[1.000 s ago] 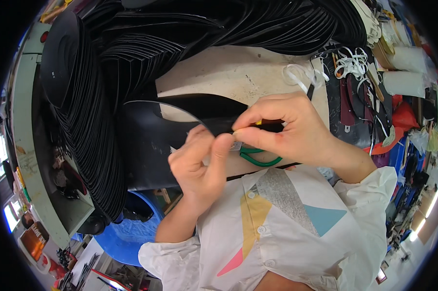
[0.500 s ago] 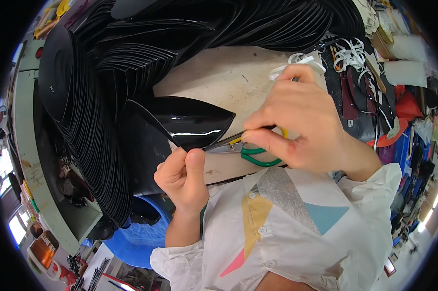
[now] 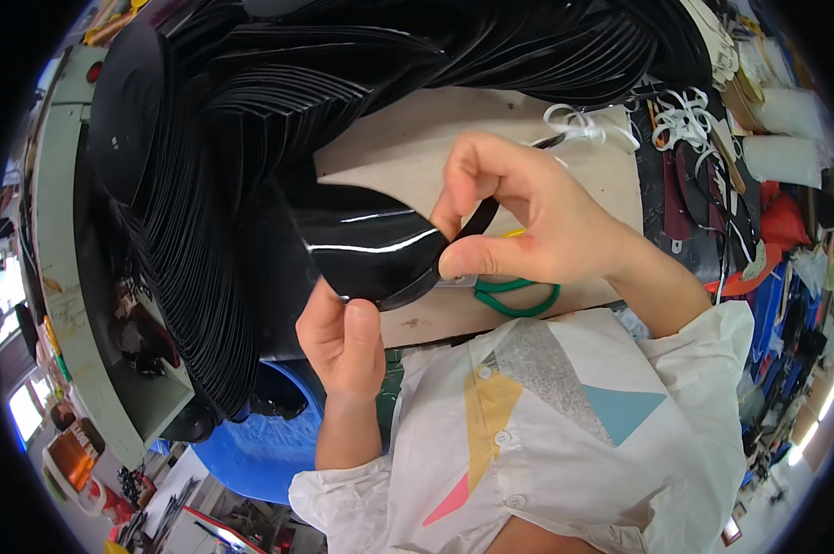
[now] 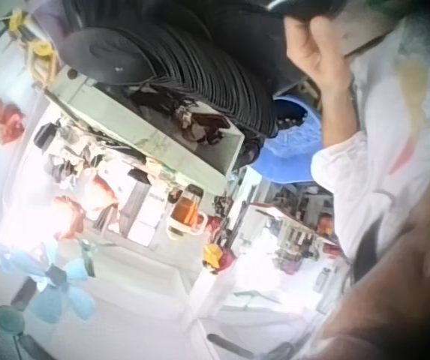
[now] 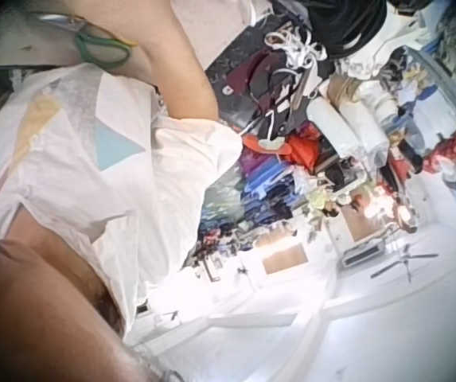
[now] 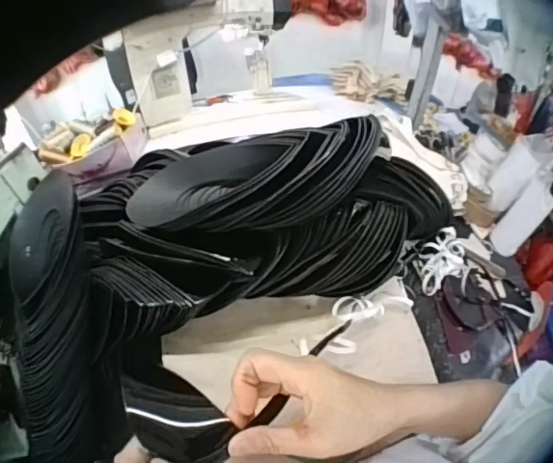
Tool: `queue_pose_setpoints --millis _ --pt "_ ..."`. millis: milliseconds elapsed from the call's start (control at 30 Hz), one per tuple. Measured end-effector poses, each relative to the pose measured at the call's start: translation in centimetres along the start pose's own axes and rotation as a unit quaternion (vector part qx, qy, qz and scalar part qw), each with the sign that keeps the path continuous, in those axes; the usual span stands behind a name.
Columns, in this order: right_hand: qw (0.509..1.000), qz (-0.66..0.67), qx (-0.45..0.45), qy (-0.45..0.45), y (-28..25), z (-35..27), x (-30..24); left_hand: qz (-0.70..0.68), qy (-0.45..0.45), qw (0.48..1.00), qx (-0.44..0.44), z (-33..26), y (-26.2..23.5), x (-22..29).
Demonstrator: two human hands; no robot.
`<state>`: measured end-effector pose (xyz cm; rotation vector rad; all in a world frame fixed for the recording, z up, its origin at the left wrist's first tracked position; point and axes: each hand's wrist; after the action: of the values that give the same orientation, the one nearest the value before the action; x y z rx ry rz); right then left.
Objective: Trim and apply tape to shoe components on a production line.
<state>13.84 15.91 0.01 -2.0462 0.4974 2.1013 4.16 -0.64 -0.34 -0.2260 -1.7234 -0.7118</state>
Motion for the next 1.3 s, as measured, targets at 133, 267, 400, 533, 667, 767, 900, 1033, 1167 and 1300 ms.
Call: queue_pose_setpoints --millis 133,267,400,533,667,767,900,1033,1167,1300 --pt "0.987 -0.137 0.01 -0.08 2.2 0.0 -1.0 0.061 -0.016 0.994 -0.087 0.1 -1.3 1.4" --pt "0.971 -0.17 -0.017 -0.169 2.2 -0.1 -0.5 -0.079 -0.18 0.977 -0.078 0.8 -2.3 3.4" --pt "0.861 -0.389 0.125 -0.303 2.2 0.1 -0.6 0.107 -0.108 0.979 -0.134 1.1 -2.4 3.6" --pt "0.795 -0.551 0.038 -0.251 -0.1 -4.1 0.8 0.126 -0.033 0.991 -0.026 1.7 -1.6 4.5" --pt "0.786 -0.605 -0.051 -0.122 0.4 -9.3 5.0 0.028 -0.072 0.997 -0.009 1.8 -2.1 3.0" --pt "0.78 -0.623 -0.018 -0.06 0.8 -9.9 6.0 -0.028 -0.109 0.993 -0.041 1.5 -2.7 1.8" --pt "0.84 -0.541 0.043 0.004 -0.5 -10.0 6.1 -0.07 -0.134 0.989 0.001 0.9 -2.7 1.6" --pt "0.952 -0.302 0.03 0.039 -0.1 -8.6 3.3 -0.093 -0.122 0.988 -0.007 0.6 -2.4 1.2" --pt "0.966 -0.253 -0.015 0.05 1.0 -7.1 2.4 -0.124 -0.133 0.983 0.008 0.3 -1.3 1.5" --pt "0.961 -0.275 0.012 -0.013 1.7 -6.9 2.9 -0.121 -0.13 0.984 0.013 0.2 -1.2 1.5"
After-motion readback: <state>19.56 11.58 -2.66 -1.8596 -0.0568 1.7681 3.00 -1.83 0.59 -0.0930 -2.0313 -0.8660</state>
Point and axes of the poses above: each hand's wrist, its own z-axis towards the middle knuckle, its own y-axis out of the palm, x = y × z, and after that the axes turned 3 degrees about x, right-handed
